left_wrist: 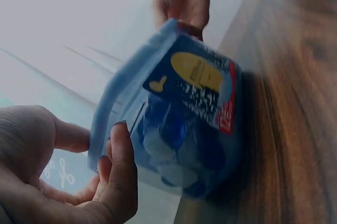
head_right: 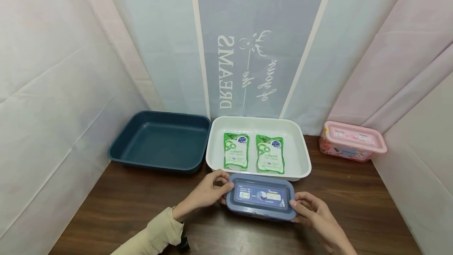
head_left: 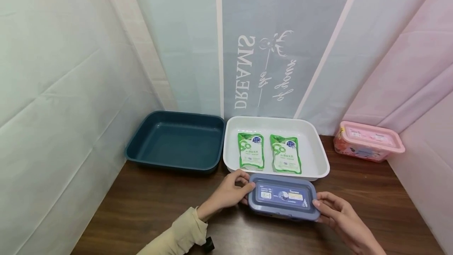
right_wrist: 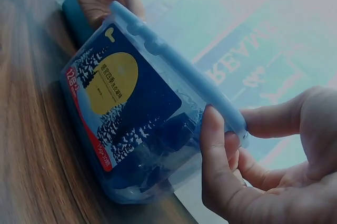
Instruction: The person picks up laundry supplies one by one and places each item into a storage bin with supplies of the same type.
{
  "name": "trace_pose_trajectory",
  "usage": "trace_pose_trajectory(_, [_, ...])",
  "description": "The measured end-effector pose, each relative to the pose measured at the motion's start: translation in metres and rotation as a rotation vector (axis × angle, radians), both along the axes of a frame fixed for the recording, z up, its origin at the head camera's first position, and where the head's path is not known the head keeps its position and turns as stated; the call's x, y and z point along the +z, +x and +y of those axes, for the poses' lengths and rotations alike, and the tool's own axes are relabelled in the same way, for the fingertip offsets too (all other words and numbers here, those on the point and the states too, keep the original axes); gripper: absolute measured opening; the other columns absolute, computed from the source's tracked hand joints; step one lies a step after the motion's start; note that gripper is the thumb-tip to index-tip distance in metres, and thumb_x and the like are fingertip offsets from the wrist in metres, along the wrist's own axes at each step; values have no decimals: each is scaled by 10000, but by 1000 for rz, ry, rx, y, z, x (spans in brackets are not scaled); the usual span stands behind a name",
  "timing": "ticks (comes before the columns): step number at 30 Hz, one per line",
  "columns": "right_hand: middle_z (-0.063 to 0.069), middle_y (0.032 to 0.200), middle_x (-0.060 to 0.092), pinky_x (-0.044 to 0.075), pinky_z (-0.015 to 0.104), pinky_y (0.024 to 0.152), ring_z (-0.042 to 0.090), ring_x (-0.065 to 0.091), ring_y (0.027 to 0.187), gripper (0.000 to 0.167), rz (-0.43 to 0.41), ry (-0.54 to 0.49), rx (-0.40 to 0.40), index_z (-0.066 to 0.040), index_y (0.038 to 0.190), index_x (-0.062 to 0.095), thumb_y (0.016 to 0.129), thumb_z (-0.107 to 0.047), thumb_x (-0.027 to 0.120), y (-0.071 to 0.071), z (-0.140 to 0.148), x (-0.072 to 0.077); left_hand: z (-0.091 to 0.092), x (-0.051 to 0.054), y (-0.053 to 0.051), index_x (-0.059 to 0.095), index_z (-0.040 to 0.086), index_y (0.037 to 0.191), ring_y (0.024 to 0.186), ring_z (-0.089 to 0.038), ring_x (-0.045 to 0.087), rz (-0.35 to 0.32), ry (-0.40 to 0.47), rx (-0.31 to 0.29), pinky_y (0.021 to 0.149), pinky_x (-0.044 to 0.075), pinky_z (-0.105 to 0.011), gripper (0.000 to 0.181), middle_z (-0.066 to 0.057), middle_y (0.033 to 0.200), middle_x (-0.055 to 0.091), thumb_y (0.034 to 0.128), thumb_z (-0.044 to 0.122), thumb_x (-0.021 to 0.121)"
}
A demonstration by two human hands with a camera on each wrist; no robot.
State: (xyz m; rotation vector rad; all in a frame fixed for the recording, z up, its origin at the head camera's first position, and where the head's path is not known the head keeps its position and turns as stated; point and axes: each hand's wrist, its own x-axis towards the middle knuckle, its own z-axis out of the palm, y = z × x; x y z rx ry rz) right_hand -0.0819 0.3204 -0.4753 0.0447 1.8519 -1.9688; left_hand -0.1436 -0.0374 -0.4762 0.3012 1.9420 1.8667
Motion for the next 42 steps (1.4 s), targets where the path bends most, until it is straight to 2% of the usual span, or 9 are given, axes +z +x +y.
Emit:
trace_pose_trajectory(3, [15,1101,697,629,336,862,117,699,972,145,-9,-10,32,-121,1225,619,1134,-104,509,-2,-6,0,-6,-1,5,584,-24,1201,692,-171,699,-51,24,17,649,659,-394,273,-111,987,661,1042,166,697])
trace_pose_trajectory(10, [12,1080,691,628,326,845,117,695,951,118,-29,-20,63,-93,1211,608,1128,-115,526,-3,-25,3,-23,-3,12,561,-44,1208,728,-173,696,-142,105,41,630,635,-316,275,-125,1031,659,1027,114,695])
trace_pose_trajectory(18, [38,1060,660,635,356,833,146,689,931,121,-13,3,94,-44,1182,585,1113,-142,570,-1,-54,5,-47,-5,18,563,-76,1234,715,-142,657,-136,112,112,577,585,-262,319,-91,1008,646,1013,111,698])
trace_pose_trajectory(24, [56,1047,667,645,387,801,167,711,902,146,57,29,115,-2,1155,566,1100,-134,592,-2,-73,11,-64,-1,25,548,-99,1264,732,-142,646,-149,124,134,588,580,-259,358,-100,1047,622,1021,116,701])
trace_pose_trajectory(33, [22,961,665,617,337,711,117,686,792,180,220,60,128,71,1115,553,1074,-90,625,-9,-102,24,-93,17,31,528,-124,1271,718,-140,642,-130,108,158,598,585,-252,370,-90,1000,642,1029,110,683])
trace_pose_trajectory(38, [27,937,653,592,303,709,107,666,775,234,280,103,117,107,1089,561,1052,-100,663,-17,-122,37,-112,32,30,513,-142,1281,721,-140,654,-101,98,168,609,587,-257,381,-88,986,653,1041,112,665])
trace_pose_trajectory(42, [38,938,653,580,279,719,105,663,794,253,329,113,111,132,1097,586,1035,-94,682,-24,-139,51,-131,49,28,494,-159,1291,737,-137,672,-57,98,157,619,597,-265,405,-84,985,656,1052,124,657])
